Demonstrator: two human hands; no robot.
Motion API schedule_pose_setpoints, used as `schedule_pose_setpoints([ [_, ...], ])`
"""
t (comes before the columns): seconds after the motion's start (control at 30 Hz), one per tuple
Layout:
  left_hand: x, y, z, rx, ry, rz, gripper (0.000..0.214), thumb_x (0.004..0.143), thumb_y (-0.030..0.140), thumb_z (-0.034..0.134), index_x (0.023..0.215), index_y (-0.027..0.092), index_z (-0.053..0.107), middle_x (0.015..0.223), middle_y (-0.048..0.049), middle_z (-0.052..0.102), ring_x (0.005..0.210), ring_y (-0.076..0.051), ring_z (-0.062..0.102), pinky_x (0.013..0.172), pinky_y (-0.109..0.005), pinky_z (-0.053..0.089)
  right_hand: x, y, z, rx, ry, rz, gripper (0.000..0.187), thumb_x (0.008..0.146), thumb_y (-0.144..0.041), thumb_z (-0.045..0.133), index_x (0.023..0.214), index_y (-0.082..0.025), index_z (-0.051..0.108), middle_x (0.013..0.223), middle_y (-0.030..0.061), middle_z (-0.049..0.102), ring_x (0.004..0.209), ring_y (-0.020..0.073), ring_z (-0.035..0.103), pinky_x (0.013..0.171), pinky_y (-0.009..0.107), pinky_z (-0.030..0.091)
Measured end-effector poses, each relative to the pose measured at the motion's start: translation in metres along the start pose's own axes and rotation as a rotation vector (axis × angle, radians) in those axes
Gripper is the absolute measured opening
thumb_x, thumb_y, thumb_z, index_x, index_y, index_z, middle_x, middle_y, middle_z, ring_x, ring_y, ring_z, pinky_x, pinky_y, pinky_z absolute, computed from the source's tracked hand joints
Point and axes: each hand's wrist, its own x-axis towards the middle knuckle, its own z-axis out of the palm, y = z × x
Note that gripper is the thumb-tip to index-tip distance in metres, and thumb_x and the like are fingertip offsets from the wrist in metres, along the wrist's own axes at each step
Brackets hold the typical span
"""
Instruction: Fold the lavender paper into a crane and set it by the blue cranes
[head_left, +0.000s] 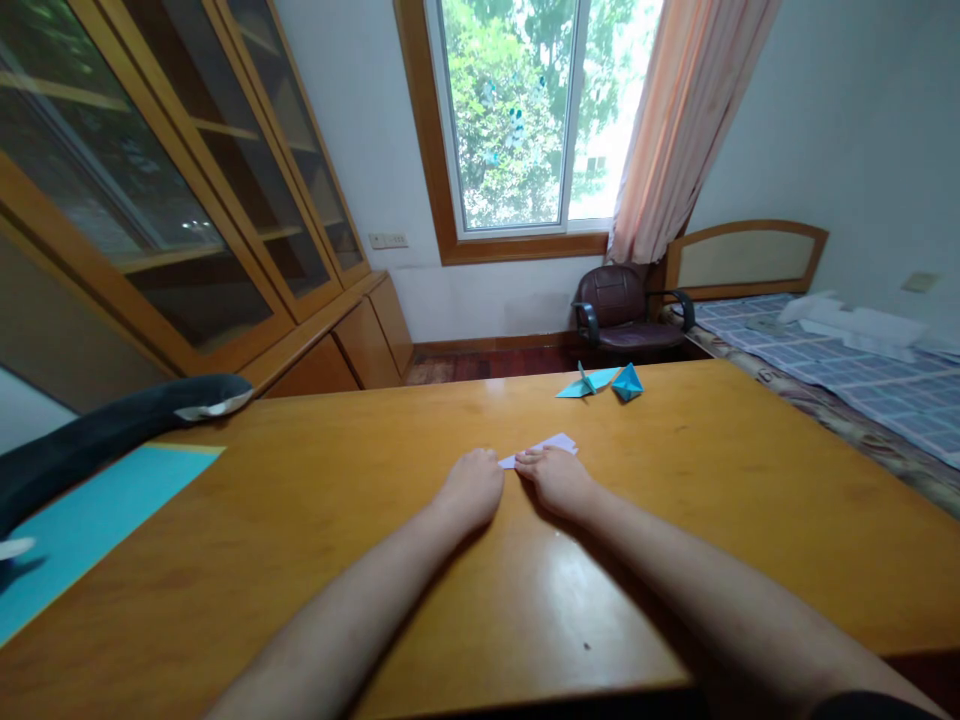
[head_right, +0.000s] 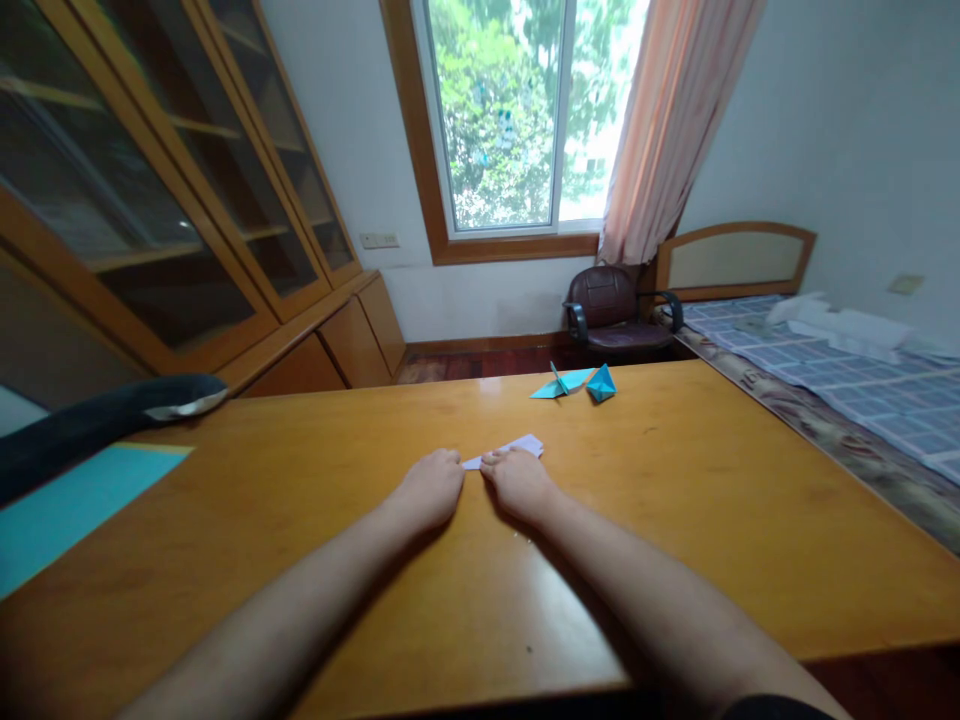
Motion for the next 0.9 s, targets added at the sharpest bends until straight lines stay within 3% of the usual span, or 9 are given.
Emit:
schedule_pose_setpoints([
  [0.13, 0.016, 0.012, 0.002, -0.197, 0.057, -0.052, 0.027, 0.088, 0.013, 0.041, 0.091, 0.014, 0.068, 0.095, -0.0134, 0.068, 0.091, -0.023, 0.063, 0.081, -0.033, 0.048, -0.003, 0.002, 0.003, 0.043, 0.055, -0.029, 0.033, 0.087, -0.013, 0.046, 0.112, -0.017, 0.066, 0.117, 0.0105, 0.068, 0.111, 0.0217, 0.059, 0.092, 0.034, 0.039],
  [0.2, 0.022, 0.014, 0.008, -0.355, 0.127, -0.092, 0.027, 0.087, 0.014, 0.044, 0.105, 0.015, 0.064, 0.1, -0.0114, 0.069, 0.092, -0.021, 0.064, 0.082, -0.031, 0.048, -0.005, 0.004, 0.005, 0.067, 0.07, -0.031, 0.034, 0.087, -0.013, 0.045, 0.114, -0.019, 0.066, 0.123, 0.0098, 0.066, 0.115, 0.0219, 0.058, 0.094, 0.036, 0.037],
  [0.27, 0.025, 0.013, 0.018, -0.497, 0.222, -0.126, 0.041, 0.084, 0.011, 0.049, 0.125, 0.016, 0.053, 0.105, -0.0097, 0.069, 0.095, -0.019, 0.064, 0.084, -0.029, 0.048, -0.006, 0.004, 0.007, 0.084, 0.097, -0.03, 0.036, 0.089, -0.015, 0.044, 0.119, -0.02, 0.064, 0.128, 0.0098, 0.063, 0.117, 0.0221, 0.056, 0.098, 0.04, 0.035],
  [0.33, 0.025, 0.01, 0.027, -0.585, 0.269, -0.135, 0.05, 0.083, 0.01, 0.051, 0.132, 0.015, 0.046, 0.106, -0.0088, 0.07, 0.095, -0.018, 0.064, 0.086, -0.028, 0.048, -0.008, 0.005, 0.009, 0.102, 0.129, -0.031, 0.038, 0.09, -0.016, 0.043, 0.124, -0.021, 0.061, 0.131, 0.0097, 0.061, 0.119, 0.0217, 0.056, 0.101, 0.042, 0.033],
  [0.43, 0.025, 0.005, 0.034, -0.61, 0.285, -0.125, 0.04, 0.085, 0.014, 0.051, 0.125, 0.015, 0.052, 0.103, -0.0081, 0.07, 0.092, -0.017, 0.064, 0.085, -0.028, 0.048, -0.01, 0.009, 0.01, 0.128, 0.158, -0.044, 0.038, 0.09, -0.017, 0.045, 0.124, -0.023, 0.061, 0.13, 0.009, 0.062, 0.118, 0.0206, 0.057, 0.104, 0.043, 0.03],
  [0.53, 0.025, 0.004, 0.031, -0.514, 0.262, -0.042, 0.023, 0.09, 0.021, 0.047, 0.102, 0.017, 0.065, 0.097, -0.007, 0.07, 0.088, -0.018, 0.063, 0.08, -0.028, 0.047, -0.013, 0.016, 0.008, 0.132, 0.182, -0.033, 0.034, 0.092, -0.016, 0.045, 0.116, -0.024, 0.066, 0.123, 0.0078, 0.066, 0.115, 0.0199, 0.058, 0.107, 0.045, 0.026],
  [0.63, 0.026, 0.005, 0.026, -0.384, 0.203, 0.037, 0.027, 0.091, 0.023, 0.045, 0.086, 0.018, 0.071, 0.088, -0.0071, 0.069, 0.083, -0.019, 0.061, 0.077, -0.028, 0.045, -0.017, 0.028, 0.004, 0.133, 0.201, 0.027, 0.032, 0.092, -0.013, 0.044, 0.108, -0.025, 0.07, 0.116, 0.0068, 0.069, 0.113, 0.0187, 0.06, 0.108, 0.044, 0.025],
  [0.9, 0.026, 0.005, 0.026, -0.261, 0.156, 0.062, 0.03, 0.089, 0.02, 0.045, 0.085, 0.018, 0.075, 0.087, -0.0083, 0.068, 0.082, -0.019, 0.059, 0.075, -0.029, 0.043, -0.018, 0.043, 0.004, 0.184, 0.176, 0.049, 0.029, 0.088, -0.013, 0.05, 0.099, -0.026, 0.074, 0.115, 0.0046, 0.07, 0.107, 0.0183, 0.063, 0.104, 0.041, 0.033],
])
